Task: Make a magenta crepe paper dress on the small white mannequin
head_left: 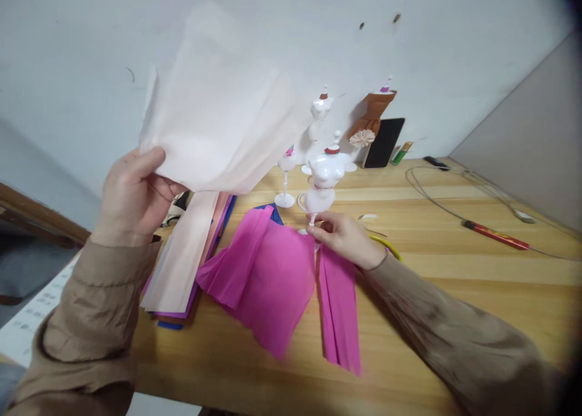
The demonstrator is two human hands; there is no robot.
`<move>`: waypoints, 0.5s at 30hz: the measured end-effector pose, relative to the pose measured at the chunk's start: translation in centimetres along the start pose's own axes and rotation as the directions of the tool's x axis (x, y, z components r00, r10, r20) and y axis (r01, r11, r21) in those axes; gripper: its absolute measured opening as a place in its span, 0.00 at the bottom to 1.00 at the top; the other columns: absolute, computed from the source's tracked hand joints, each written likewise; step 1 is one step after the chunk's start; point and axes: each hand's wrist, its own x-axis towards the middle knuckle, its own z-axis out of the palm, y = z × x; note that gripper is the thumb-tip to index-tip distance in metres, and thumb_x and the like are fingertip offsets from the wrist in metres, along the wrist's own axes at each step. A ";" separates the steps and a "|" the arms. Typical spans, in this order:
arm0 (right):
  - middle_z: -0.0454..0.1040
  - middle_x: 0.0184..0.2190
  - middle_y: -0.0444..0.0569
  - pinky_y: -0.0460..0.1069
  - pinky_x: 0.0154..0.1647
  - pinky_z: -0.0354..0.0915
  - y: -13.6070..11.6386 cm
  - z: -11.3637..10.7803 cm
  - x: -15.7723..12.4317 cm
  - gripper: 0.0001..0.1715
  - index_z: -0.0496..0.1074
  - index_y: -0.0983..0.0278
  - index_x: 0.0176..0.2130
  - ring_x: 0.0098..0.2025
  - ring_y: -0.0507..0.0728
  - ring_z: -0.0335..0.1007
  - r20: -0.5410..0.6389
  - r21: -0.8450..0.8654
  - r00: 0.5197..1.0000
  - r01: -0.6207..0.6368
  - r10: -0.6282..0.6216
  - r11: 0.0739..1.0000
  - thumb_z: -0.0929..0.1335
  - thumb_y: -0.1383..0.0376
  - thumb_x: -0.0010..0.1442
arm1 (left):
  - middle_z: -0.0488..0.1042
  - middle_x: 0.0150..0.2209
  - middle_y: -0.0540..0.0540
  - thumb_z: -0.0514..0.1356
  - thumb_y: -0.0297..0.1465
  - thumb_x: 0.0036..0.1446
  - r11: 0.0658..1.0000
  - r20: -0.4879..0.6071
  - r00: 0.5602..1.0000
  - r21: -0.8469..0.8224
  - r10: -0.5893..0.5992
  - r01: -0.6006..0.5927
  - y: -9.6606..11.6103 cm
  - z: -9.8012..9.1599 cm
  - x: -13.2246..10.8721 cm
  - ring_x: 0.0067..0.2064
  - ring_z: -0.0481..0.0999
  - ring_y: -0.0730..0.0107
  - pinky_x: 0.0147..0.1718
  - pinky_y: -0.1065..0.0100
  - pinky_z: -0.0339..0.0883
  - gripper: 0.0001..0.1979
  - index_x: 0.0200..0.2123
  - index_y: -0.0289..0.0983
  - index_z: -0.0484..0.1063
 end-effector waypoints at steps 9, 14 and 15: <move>0.69 0.17 0.45 0.49 0.24 0.54 -3.1 -3.2 -2.0 0.24 0.71 0.63 0.21 0.21 0.52 0.61 0.239 -0.117 0.971 0.052 -0.023 0.992 0.65 0.53 0.62 | 0.67 0.14 0.51 0.53 0.20 0.59 0.984 -0.053 0.989 -0.120 -0.140 0.133 -0.6 -0.7 -0.9 0.17 0.67 0.75 0.19 0.74 0.68 0.09 0.32 0.31 0.73; 0.79 0.43 0.54 0.50 0.36 0.71 -5.9 -1.8 -3.0 0.26 0.73 0.65 0.52 0.39 0.57 0.77 0.425 0.569 0.890 -0.121 -0.165 0.813 0.69 0.52 0.60 | 0.80 0.38 0.43 0.59 0.24 0.56 0.979 -0.064 0.989 -0.161 -0.135 0.124 -2.3 0.5 -4.2 0.37 0.79 0.66 0.37 0.65 0.76 0.08 0.40 0.32 0.74; 0.77 0.49 0.57 0.51 0.39 0.72 -6.3 -1.3 -3.0 0.30 0.70 0.64 0.56 0.44 0.59 0.78 0.443 0.646 0.880 -0.181 -0.171 0.742 0.69 0.51 0.60 | 0.80 0.40 0.44 0.61 0.25 0.54 0.974 -0.050 0.982 -0.145 -0.182 0.173 -3.0 0.7 -5.3 0.40 0.79 0.66 0.38 0.66 0.75 0.10 0.42 0.33 0.74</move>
